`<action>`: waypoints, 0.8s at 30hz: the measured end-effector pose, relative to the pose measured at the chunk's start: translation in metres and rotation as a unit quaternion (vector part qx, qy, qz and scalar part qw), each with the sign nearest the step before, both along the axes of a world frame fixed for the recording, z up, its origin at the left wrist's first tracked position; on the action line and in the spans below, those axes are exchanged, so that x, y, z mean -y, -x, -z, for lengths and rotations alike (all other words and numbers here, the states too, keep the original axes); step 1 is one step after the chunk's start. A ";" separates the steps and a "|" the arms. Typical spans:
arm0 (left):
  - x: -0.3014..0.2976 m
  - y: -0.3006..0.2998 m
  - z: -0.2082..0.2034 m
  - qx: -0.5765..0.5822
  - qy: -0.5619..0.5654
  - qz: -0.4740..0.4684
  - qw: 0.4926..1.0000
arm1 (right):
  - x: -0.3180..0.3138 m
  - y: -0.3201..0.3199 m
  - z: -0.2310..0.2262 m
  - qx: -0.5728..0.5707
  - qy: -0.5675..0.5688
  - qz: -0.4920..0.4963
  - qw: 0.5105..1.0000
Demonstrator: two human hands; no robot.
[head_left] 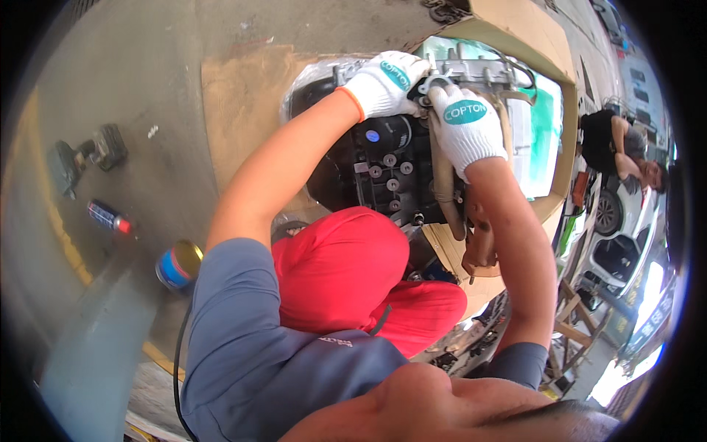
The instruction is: The person handles small metal parts, picks them from a tray, and places them into an engine block. They wipe parts with a cloth and position components on the engine assembly. The person moves around the workspace to access different parts and tools.
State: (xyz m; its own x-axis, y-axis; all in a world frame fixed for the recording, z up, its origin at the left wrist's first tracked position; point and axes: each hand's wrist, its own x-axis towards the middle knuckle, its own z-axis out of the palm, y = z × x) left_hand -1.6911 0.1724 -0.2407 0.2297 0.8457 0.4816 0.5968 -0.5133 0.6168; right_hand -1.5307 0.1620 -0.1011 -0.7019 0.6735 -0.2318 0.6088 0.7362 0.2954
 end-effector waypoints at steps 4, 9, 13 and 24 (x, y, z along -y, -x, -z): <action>-0.002 -0.001 0.010 0.001 0.061 0.023 0.998 | -0.008 0.010 0.007 0.112 -0.034 -0.096 0.989; -0.002 -0.005 0.017 -0.021 0.073 0.015 0.997 | -0.010 0.030 0.007 0.190 -0.036 -0.130 0.972; -0.003 0.000 0.031 -0.006 -0.025 -0.017 1.000 | -0.015 0.035 0.014 0.171 -0.007 -0.033 0.985; 0.002 0.001 0.004 -0.052 0.034 -0.003 0.998 | -0.019 0.026 0.034 0.105 0.000 0.111 0.988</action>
State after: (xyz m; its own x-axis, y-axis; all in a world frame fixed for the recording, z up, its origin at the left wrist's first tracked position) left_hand -1.6923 0.1700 -0.2446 0.2698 0.8777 0.3961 0.6632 -0.4676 0.5844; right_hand -1.5565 0.1809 -0.1354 -0.4738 0.8050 -0.3571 0.6805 0.5921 0.4317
